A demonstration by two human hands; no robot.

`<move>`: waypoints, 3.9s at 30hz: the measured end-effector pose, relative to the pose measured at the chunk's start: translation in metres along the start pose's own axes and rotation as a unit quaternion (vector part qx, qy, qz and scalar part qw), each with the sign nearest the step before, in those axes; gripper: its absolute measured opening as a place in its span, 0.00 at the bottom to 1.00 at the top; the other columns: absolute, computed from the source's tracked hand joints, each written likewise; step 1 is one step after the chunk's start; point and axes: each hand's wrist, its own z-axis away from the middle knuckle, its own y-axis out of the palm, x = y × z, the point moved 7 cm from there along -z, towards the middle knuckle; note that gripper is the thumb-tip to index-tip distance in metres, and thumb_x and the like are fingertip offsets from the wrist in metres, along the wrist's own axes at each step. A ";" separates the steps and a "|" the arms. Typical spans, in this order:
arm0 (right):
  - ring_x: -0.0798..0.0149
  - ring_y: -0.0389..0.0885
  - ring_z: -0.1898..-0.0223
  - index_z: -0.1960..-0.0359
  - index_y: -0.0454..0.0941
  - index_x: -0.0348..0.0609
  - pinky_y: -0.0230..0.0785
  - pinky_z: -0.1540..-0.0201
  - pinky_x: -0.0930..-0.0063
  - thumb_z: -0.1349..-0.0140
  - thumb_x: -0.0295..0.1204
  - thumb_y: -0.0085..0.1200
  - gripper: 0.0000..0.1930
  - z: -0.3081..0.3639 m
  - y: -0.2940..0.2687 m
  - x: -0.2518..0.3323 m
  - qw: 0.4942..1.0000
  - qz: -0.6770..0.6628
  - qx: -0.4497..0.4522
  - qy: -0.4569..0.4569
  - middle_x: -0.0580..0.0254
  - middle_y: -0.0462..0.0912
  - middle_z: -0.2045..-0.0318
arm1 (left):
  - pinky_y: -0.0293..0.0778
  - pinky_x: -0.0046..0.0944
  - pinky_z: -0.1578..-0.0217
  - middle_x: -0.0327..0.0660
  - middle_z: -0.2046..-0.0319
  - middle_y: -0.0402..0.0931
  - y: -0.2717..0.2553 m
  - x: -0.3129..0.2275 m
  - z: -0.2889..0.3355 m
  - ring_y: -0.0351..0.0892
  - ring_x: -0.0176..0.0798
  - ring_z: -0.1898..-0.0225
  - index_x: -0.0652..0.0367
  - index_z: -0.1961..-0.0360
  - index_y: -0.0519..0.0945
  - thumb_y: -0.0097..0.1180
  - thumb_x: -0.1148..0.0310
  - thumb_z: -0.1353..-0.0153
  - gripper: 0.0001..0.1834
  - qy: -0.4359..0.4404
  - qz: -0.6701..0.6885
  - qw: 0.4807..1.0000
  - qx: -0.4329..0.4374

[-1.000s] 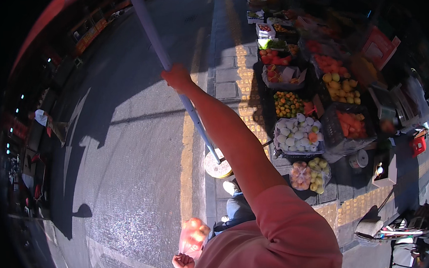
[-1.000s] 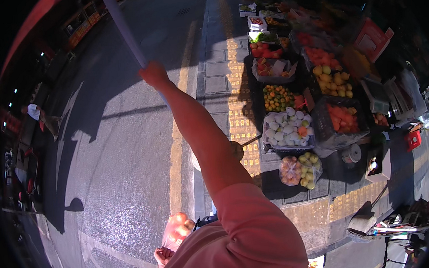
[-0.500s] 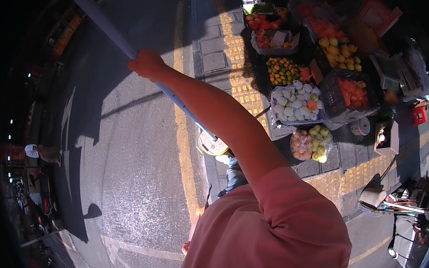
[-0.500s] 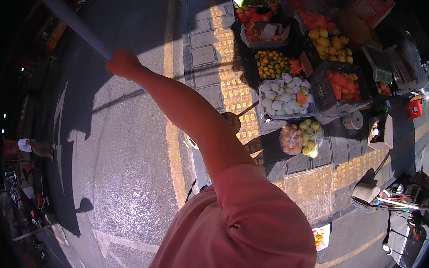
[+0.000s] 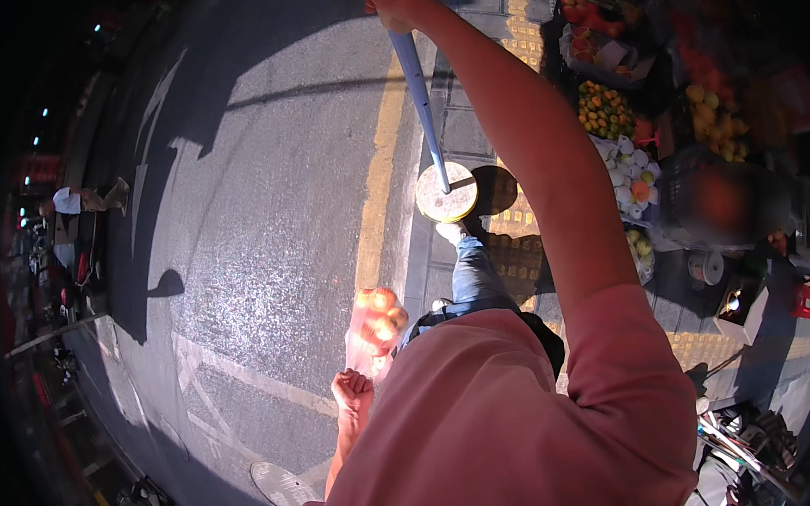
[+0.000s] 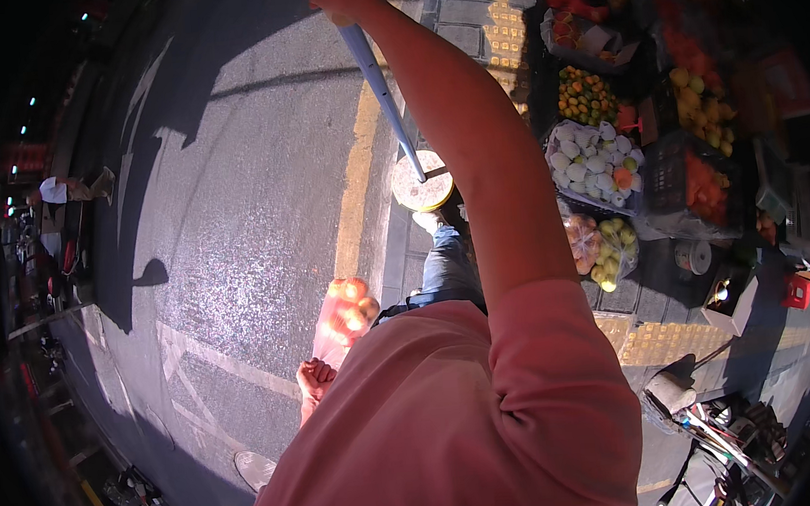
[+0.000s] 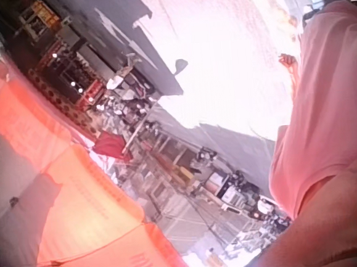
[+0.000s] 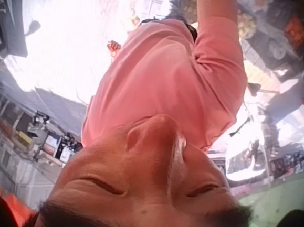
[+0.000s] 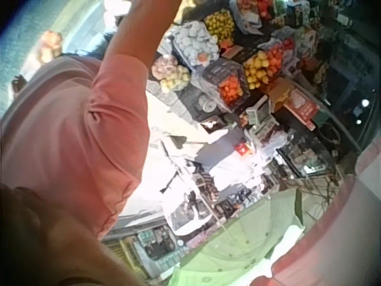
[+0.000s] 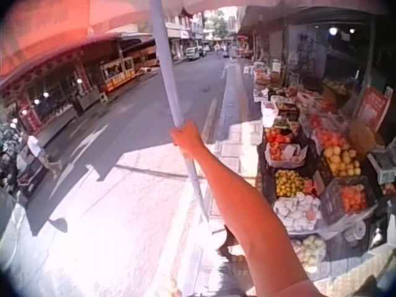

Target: The person selects several apples one by one from a crate at an outdoor market stall, puts them into a plastic bag, and later uses a long pole to adjust an overhead awning.

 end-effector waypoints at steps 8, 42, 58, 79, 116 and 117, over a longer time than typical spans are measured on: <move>0.61 0.82 0.80 0.77 0.77 0.29 0.75 0.74 0.67 0.54 0.32 0.60 0.14 -0.005 0.007 0.010 0.998 -0.057 0.019 0.008 0.52 0.80 0.84 | 0.42 0.31 0.85 0.26 0.93 0.44 -0.018 0.000 -0.019 0.40 0.29 0.91 0.47 0.89 0.58 0.47 0.72 0.60 0.12 -0.020 -0.015 1.000 0.011; 0.62 0.81 0.71 0.73 0.77 0.44 0.71 0.62 0.69 0.52 0.40 0.61 0.13 -0.055 -0.030 0.008 0.981 -0.055 0.186 0.015 0.61 0.80 0.79 | 0.41 0.32 0.87 0.26 0.92 0.43 0.168 -0.049 -0.103 0.41 0.27 0.90 0.44 0.89 0.51 0.46 0.67 0.56 0.16 0.050 -0.128 0.991 -0.001; 0.67 0.78 0.80 0.69 0.79 0.37 0.70 0.73 0.73 0.52 0.23 0.51 0.09 -0.079 -0.016 -0.012 0.972 -0.107 0.205 0.045 0.60 0.78 0.83 | 0.43 0.34 0.84 0.29 0.91 0.41 0.160 -0.077 -0.136 0.39 0.32 0.88 0.46 0.89 0.47 0.45 0.69 0.57 0.18 0.179 -0.259 0.949 -0.026; 0.71 0.79 0.78 0.77 0.79 0.44 0.71 0.69 0.73 0.52 0.36 0.59 0.09 -0.185 0.006 -0.054 0.986 -0.049 0.151 0.053 0.65 0.80 0.83 | 0.47 0.34 0.84 0.29 0.89 0.46 0.193 -0.083 -0.143 0.44 0.32 0.87 0.47 0.88 0.53 0.47 0.69 0.54 0.16 0.058 -0.148 0.986 -0.060; 0.56 0.83 0.62 0.65 0.83 0.47 0.73 0.56 0.64 0.62 0.45 0.66 0.22 -0.139 0.021 -0.031 0.997 0.024 0.070 0.014 0.55 0.84 0.69 | 0.45 0.33 0.85 0.28 0.91 0.45 0.213 -0.090 -0.142 0.42 0.30 0.89 0.46 0.90 0.53 0.46 0.69 0.55 0.16 0.021 -0.216 0.976 -0.024; 0.56 0.82 0.60 0.65 0.83 0.48 0.72 0.56 0.64 0.61 0.45 0.65 0.22 -0.135 0.016 -0.025 0.995 0.036 0.092 0.033 0.55 0.84 0.68 | 0.45 0.33 0.85 0.28 0.91 0.45 0.215 -0.086 -0.141 0.42 0.30 0.89 0.46 0.90 0.53 0.46 0.69 0.55 0.16 0.020 -0.211 0.977 -0.016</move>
